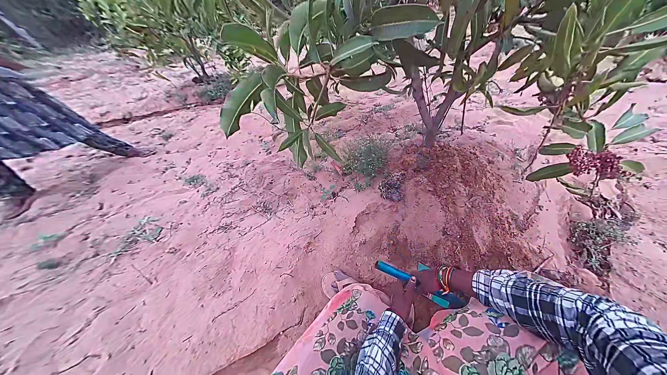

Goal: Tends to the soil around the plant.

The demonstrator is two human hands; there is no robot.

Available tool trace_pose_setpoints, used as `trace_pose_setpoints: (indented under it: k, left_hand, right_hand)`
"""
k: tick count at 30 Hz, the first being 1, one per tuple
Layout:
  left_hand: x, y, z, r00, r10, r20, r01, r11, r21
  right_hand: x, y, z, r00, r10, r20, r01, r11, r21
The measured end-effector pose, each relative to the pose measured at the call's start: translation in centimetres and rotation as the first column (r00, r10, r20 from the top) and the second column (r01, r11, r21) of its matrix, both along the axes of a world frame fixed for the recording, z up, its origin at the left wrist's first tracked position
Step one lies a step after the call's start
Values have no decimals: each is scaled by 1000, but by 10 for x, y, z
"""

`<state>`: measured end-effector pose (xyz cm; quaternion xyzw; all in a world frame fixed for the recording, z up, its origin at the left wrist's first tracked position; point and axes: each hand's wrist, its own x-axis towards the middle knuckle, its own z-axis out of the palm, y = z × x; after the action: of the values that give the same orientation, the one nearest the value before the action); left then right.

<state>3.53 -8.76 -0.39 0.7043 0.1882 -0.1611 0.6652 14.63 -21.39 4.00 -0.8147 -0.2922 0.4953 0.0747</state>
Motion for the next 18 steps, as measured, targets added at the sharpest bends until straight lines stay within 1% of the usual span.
trace_pose_setpoints:
  k: [1, 3, 4, 5, 6, 7, 8, 9, 10, 11, 12, 13, 14, 15, 16, 18]
  left_hand:
    - [2, -6, -9, 999, 40, 29, -41, 999, 6]
    - [1, -13, -18, 993, 66, 96, -67, 998, 4]
    - [0, -14, -18, 990, 81, 113, -77, 996, -39]
    - [0, -15, -17, 987, 113, 115, -102, 990, -96]
    - [0, -15, -18, 983, 141, 115, -123, 981, -149]
    - [0, -11, -19, 980, 161, 119, -138, 973, -184]
    - [0, -6, -22, 976, 178, 126, -148, 966, -214]
    - [1, 1, -25, 973, 188, 137, -149, 956, -253]
    - [2, 7, -29, 969, 191, 154, -139, 945, -296]
    - [2, 12, -31, 964, 200, 177, -133, 934, -332]
    - [3, 16, -34, 958, 209, 197, -128, 924, -359]
    - [3, 21, -36, 955, 212, 210, -122, 920, -373]
    - [3, 26, -38, 955, 209, 213, -115, 917, -383]
    - [3, 30, -38, 956, 202, 211, -107, 915, -389]
    - [3, 33, -39, 960, 196, 199, -105, 913, -394]
    - [4, 36, -41, 965, 188, 184, -104, 914, -392]
  right_hand:
    - [2, 1, -12, 989, 140, 55, -135, 988, -76]
    - [26, 9, -24, 926, 345, 151, -312, 927, -208]
    - [59, 11, -34, 863, 449, 234, -422, 893, -157]
    - [96, 17, -35, 806, 490, 333, -509, 860, -31]
    - [128, 34, -25, 792, 442, 421, -527, 843, 108]
    - [144, 69, 13, 816, 369, 445, -429, 902, 38]
    - [164, 103, 43, 806, 249, 537, -297, 955, 3]
    - [193, 129, 55, 737, 105, 667, -187, 981, 52]
    - [227, 147, 56, 640, 1, 768, -125, 987, 103]
    - [258, 158, 55, 591, -63, 805, -68, 990, 127]
    - [282, 163, 52, 585, -89, 806, 0, 994, 110]
    - [296, 163, 47, 606, -92, 790, 70, 996, 62]
    - [303, 161, 41, 647, -120, 753, 152, 988, 26]
    - [305, 159, 31, 652, -157, 742, 212, 977, 20]
    - [304, 155, 23, 637, -175, 750, 228, 973, 34]
    - [299, 146, 16, 620, -230, 750, 234, 967, 103]
